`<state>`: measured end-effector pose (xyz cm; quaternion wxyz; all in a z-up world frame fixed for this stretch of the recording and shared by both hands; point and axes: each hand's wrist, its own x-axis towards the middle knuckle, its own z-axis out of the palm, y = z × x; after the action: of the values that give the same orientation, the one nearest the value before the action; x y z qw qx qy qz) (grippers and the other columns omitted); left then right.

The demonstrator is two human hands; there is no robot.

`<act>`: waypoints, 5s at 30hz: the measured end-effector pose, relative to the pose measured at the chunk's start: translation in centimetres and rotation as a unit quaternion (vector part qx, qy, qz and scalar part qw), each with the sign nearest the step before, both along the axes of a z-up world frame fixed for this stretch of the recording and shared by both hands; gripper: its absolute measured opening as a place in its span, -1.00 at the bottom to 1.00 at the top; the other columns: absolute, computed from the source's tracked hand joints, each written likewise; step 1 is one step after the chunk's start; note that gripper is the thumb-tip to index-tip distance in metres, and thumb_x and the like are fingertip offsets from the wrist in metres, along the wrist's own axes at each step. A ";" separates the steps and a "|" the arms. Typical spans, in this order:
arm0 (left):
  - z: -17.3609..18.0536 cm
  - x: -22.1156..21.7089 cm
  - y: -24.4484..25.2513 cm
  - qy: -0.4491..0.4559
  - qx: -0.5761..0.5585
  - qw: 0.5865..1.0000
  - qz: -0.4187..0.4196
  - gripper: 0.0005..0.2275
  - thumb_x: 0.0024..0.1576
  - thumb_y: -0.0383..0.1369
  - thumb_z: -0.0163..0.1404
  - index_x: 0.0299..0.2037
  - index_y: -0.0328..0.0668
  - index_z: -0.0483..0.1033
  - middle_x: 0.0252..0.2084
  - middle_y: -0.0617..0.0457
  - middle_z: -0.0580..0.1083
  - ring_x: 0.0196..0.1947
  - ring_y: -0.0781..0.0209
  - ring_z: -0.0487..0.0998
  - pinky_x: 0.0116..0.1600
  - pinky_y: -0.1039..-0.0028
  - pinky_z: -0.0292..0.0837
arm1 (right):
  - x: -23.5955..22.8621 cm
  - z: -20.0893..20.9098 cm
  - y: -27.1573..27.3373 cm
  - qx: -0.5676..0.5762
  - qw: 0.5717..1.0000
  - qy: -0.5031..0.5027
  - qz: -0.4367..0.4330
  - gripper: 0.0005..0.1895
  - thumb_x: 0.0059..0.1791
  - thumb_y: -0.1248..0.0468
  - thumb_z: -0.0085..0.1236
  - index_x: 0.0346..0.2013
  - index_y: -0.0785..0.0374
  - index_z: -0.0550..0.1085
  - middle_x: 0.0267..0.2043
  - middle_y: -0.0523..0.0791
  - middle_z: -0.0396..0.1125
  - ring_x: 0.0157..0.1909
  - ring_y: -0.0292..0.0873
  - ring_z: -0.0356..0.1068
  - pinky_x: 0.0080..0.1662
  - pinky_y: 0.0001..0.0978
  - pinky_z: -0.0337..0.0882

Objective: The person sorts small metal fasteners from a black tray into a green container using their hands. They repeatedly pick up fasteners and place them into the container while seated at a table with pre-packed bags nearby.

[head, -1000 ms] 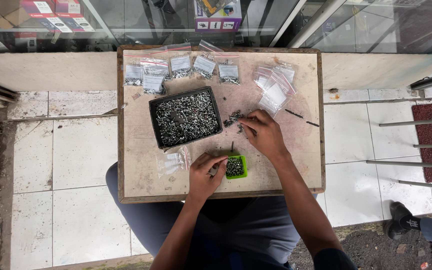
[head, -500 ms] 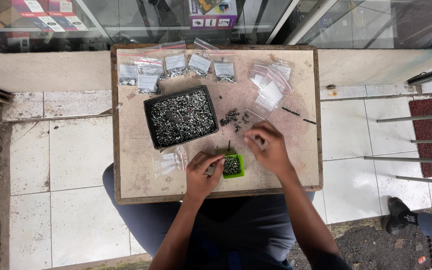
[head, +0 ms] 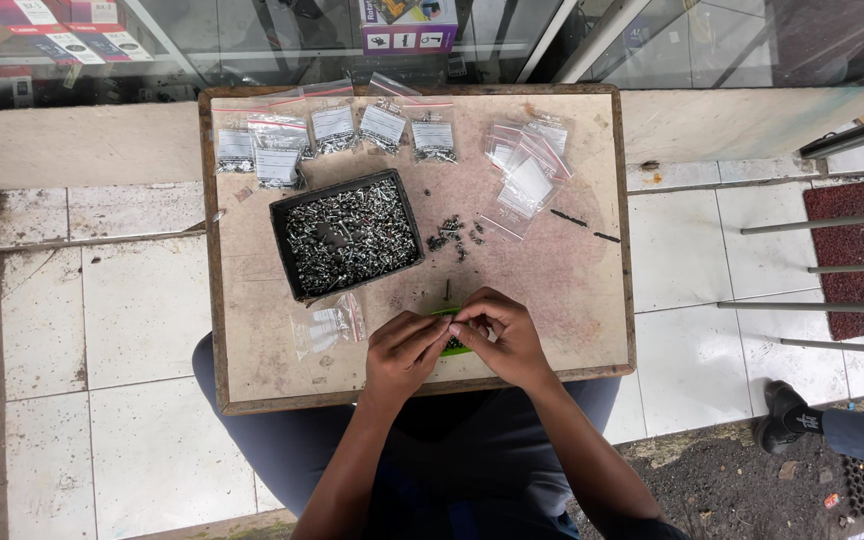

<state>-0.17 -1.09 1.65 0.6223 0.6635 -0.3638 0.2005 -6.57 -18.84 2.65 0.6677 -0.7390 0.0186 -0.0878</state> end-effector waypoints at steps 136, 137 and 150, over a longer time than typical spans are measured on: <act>-0.3 5.1 -7.7 0.146 0.452 0.875 0.098 -0.76 0.24 -0.31 0.10 0.08 -0.07 0.65 -0.28 -0.07 0.64 -0.37 -0.10 0.73 -0.31 0.11 0.73 | 5.4 -1.5 -5.6 -0.402 0.907 -0.025 -0.120 -0.71 -0.11 0.38 0.44 -0.10 0.07 0.71 -0.30 -0.07 0.47 -0.31 0.03 0.53 -0.35 -0.08 0.52; -0.7 5.1 -7.8 0.152 0.459 0.868 0.111 -0.77 0.23 -0.30 0.10 0.06 -0.02 0.66 -0.28 -0.06 0.64 -0.37 -0.13 0.73 -0.32 0.07 0.72 | 5.4 -2.3 -5.4 -0.414 0.900 -0.033 -0.133 -0.78 -0.09 0.33 0.44 -0.16 0.02 0.71 -0.31 -0.11 0.46 -0.30 0.01 0.52 -0.35 -0.10 0.53; -1.8 5.0 -9.1 0.161 0.479 0.855 0.113 -0.81 0.27 -0.47 0.05 0.04 -0.25 0.65 -0.17 -0.15 0.63 -0.28 -0.21 0.74 -0.33 0.14 0.75 | 4.3 -2.8 -5.0 -0.357 0.913 -0.104 -0.168 -0.94 0.03 0.31 0.36 -0.23 0.07 0.70 -0.37 -0.14 0.40 -0.26 -0.02 0.47 -0.27 -0.20 0.52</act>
<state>4.85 -10.23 -0.13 0.2504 0.9391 -0.2321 -0.0392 -2.28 -23.81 -0.13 0.3328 -0.9009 0.0398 -0.2758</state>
